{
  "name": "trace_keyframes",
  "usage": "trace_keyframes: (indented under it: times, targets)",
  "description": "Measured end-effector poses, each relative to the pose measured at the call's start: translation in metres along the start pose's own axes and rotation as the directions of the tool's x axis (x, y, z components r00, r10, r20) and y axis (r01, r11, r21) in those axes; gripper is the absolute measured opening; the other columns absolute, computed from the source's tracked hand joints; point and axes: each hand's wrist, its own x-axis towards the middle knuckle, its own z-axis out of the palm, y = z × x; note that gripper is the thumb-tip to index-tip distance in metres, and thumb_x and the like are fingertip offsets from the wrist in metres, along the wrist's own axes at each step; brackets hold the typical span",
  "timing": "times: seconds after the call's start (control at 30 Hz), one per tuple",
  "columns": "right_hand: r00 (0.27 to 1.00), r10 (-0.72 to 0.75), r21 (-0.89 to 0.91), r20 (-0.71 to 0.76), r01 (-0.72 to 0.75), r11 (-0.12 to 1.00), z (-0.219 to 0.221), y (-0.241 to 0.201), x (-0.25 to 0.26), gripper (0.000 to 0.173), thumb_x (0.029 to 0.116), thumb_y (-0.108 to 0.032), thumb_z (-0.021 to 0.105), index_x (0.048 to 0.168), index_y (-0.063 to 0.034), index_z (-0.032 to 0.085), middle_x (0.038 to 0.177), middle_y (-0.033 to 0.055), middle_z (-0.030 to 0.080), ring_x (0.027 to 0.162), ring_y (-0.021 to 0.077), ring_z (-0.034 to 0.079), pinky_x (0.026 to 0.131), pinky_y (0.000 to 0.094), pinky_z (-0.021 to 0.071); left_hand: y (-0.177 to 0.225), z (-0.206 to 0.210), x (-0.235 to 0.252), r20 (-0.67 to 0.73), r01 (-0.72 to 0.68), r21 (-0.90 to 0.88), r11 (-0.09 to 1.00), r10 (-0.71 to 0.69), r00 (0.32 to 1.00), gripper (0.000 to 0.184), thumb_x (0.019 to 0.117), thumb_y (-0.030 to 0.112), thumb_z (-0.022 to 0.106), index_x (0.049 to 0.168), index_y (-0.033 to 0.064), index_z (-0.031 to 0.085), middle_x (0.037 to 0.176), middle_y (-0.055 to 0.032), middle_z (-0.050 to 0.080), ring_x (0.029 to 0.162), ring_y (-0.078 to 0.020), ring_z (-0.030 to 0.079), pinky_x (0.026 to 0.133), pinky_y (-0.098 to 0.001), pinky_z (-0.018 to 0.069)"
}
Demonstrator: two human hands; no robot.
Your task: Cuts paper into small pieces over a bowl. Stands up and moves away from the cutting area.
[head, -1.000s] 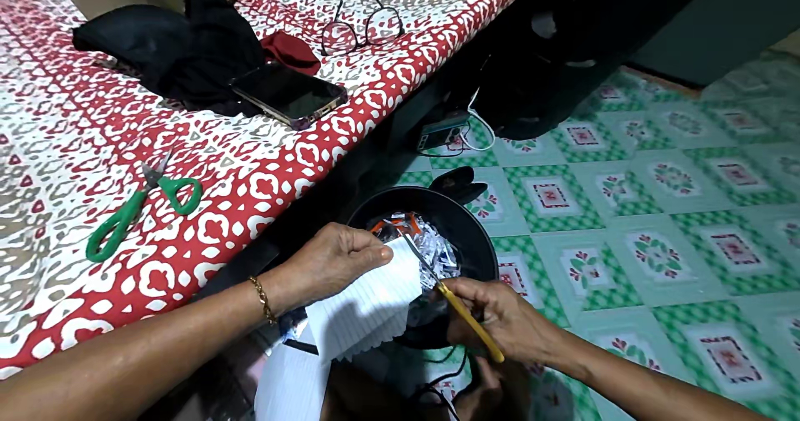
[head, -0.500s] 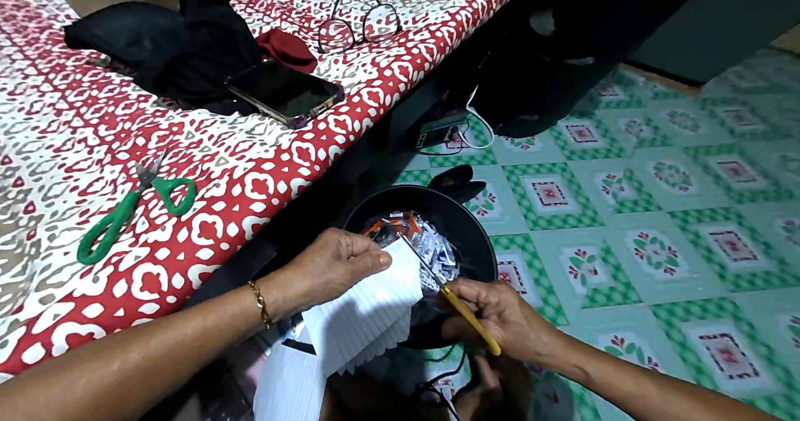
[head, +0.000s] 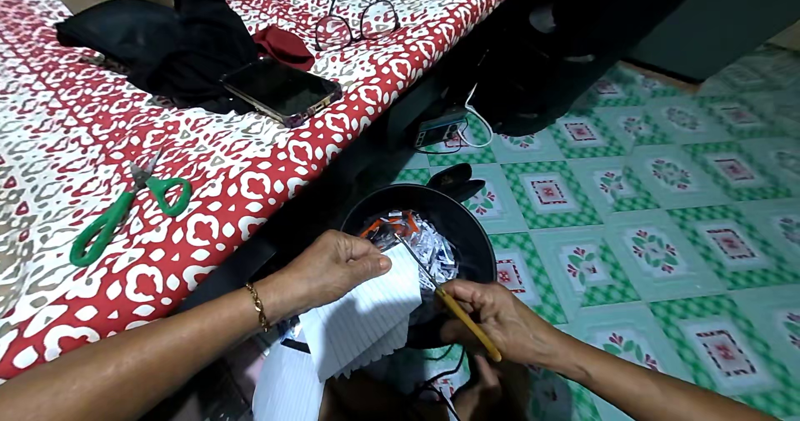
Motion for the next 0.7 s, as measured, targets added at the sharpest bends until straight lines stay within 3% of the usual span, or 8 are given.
trace_keyframes:
  times: [0.13,0.33,0.5,0.7]
  targets:
    - [1.0,-0.003,0.007,-0.013,0.003,1.0,0.002,0.0,0.0,0.026,0.0864,-0.023,0.074,0.097,-0.0004,0.067,0.063,-0.0101,0.056,0.054,-0.0101,0.049,0.052,0.0083,0.0412,0.0,0.001,-0.001,0.022,-0.001,0.029,1.0,0.001,1.0,0.028,0.1032,0.012,0.058,0.077,0.0124,0.066,0.059,0.0141,0.049,0.049,0.0075,0.04,0.048,-0.0112,0.0323]
    - [0.999,0.013,0.126,-0.039,-0.008,0.992,0.002,0.0,0.0,0.016,0.086,-0.016,0.075,0.094,-0.0063,0.066,0.062,-0.0155,0.057,0.052,-0.0102,0.053,0.049,0.0089,0.0455,-0.001,0.0,0.0,0.015,-0.024,0.041,0.999,0.023,1.0,0.027,0.1028,0.012,0.059,0.077,0.0114,0.066,0.06,0.0142,0.05,0.051,0.008,0.041,0.049,-0.011,0.0336]
    - [0.999,0.047,0.042,0.027,-0.048,0.998,-0.009,0.004,-0.002,0.031,0.0861,-0.025,0.074,0.105,-0.0018,0.065,0.067,-0.0148,0.053,0.058,-0.0121,0.047,0.055,0.0073,0.0396,-0.003,0.0,0.002,-0.084,-0.06,-0.031,0.998,0.057,0.995,0.025,0.1009,0.008,0.061,0.078,0.0102,0.069,0.062,0.0116,0.058,0.055,0.0067,0.051,0.054,-0.0113,0.0422]
    - [0.997,0.06,0.018,0.044,-0.061,0.998,-0.007,0.001,-0.004,0.035,0.0852,-0.029,0.075,0.105,-0.0007,0.066,0.068,-0.0138,0.055,0.06,-0.0126,0.048,0.056,0.0071,0.0395,-0.004,-0.001,0.003,-0.164,-0.083,-0.029,0.996,0.077,0.983,0.025,0.1001,0.006,0.062,0.076,0.0093,0.069,0.061,0.0085,0.059,0.054,0.0042,0.053,0.052,-0.0123,0.0432]
